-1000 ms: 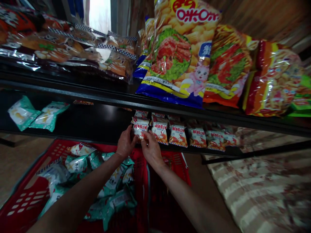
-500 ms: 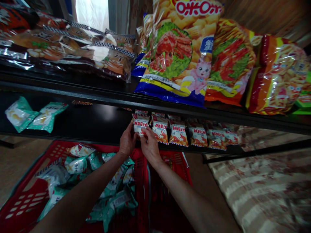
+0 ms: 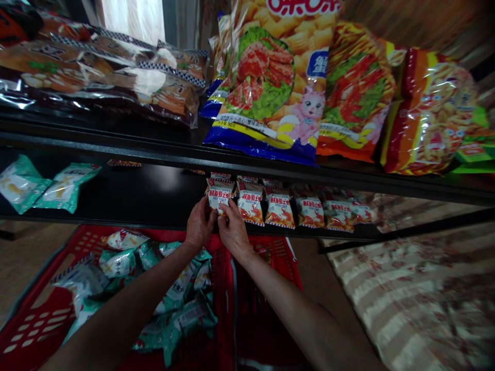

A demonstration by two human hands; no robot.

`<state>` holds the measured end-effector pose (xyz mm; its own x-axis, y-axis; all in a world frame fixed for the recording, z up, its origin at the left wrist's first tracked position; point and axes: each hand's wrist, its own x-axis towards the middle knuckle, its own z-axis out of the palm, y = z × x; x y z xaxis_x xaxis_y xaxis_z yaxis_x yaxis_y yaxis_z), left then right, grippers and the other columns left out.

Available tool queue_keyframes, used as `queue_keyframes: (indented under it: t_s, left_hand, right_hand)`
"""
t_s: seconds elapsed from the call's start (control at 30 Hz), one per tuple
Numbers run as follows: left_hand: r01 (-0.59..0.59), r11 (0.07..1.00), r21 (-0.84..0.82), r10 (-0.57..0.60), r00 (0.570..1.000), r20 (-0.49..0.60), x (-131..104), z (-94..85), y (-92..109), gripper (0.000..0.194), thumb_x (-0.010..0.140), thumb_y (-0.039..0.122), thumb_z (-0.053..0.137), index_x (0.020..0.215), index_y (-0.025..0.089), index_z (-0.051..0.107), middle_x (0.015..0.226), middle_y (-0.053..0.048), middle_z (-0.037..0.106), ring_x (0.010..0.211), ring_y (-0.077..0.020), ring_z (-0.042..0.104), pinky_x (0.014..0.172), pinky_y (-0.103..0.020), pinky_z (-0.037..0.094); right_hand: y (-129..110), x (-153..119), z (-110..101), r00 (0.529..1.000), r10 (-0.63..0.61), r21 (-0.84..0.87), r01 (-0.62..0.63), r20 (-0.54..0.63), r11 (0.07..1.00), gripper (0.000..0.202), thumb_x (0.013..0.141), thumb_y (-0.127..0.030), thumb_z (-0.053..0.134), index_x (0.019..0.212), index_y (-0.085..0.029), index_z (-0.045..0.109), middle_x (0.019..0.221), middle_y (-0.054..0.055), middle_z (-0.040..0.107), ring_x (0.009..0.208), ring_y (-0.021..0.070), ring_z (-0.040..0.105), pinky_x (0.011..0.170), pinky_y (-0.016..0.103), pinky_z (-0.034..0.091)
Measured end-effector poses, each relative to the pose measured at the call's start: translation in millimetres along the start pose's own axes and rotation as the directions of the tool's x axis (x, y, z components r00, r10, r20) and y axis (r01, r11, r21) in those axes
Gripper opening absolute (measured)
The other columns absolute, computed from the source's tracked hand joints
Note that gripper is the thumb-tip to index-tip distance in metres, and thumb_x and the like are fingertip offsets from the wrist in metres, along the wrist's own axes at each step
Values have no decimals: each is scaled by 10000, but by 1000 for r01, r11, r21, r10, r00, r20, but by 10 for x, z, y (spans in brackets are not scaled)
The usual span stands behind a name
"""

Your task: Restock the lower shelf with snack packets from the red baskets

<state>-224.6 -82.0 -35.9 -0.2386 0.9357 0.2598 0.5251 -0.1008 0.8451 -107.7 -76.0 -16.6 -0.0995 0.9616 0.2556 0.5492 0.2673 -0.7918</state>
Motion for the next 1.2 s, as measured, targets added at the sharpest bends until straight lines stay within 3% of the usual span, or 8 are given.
queue_keyframes:
  t_s: [0.17,0.4,0.53,0.73,1.0,1.2]
  left_hand:
    - [10,999,-38,-11,1000,-6,-5,61,-74,474,842,260,535,1279,88,471,1123,-161,626,1015,-239,608,908,-417,493]
    - [-54,998,7,55,994,-96,-87,100,-132,495,823,231,568,1290,106,464,1109,-147,622,1054,-243,594,952,-415,475]
    - [-35,998,47,39,994,-97,-110,86,-123,482,825,216,559,1280,87,468,1155,-168,608,1086,-255,582,968,-431,465]
    - [19,998,58,-16,998,-58,-103,45,-76,439,835,199,553,1251,69,504,1123,-168,622,1069,-257,588,955,-421,475]
    - [53,998,28,-51,997,-62,-81,-9,-97,336,836,163,537,1168,125,574,1073,-127,643,1021,-230,609,932,-387,484]
    - [5,998,69,2,996,-95,-81,18,-114,305,837,167,522,1133,149,596,1014,-117,651,989,-234,609,895,-395,498]
  right_hand:
    - [-3,-19,-49,999,-36,-26,36,8,999,389,781,-105,467,1118,-194,640,1414,95,481,1342,232,414,1125,434,329]
    - [44,-150,-506,987,-117,-83,108,-107,991,343,826,-129,424,1072,-202,652,1348,101,534,1285,205,475,1112,432,349]
    - [187,-222,-627,994,-76,-88,70,-73,994,337,815,-137,425,1052,-192,659,1263,106,597,1229,206,527,1091,434,381]
    - [232,-335,-452,998,-9,-89,14,56,996,403,801,-119,419,1129,-171,647,1235,109,635,1197,207,568,1089,415,397]
    - [117,-300,-238,998,-12,-50,15,60,999,472,743,-67,451,1151,-203,646,1321,76,587,1261,199,519,1107,403,379]
    - [168,-236,-196,998,-11,-33,13,64,999,453,757,-55,432,1131,-177,657,1315,104,590,1264,198,520,1098,403,391]
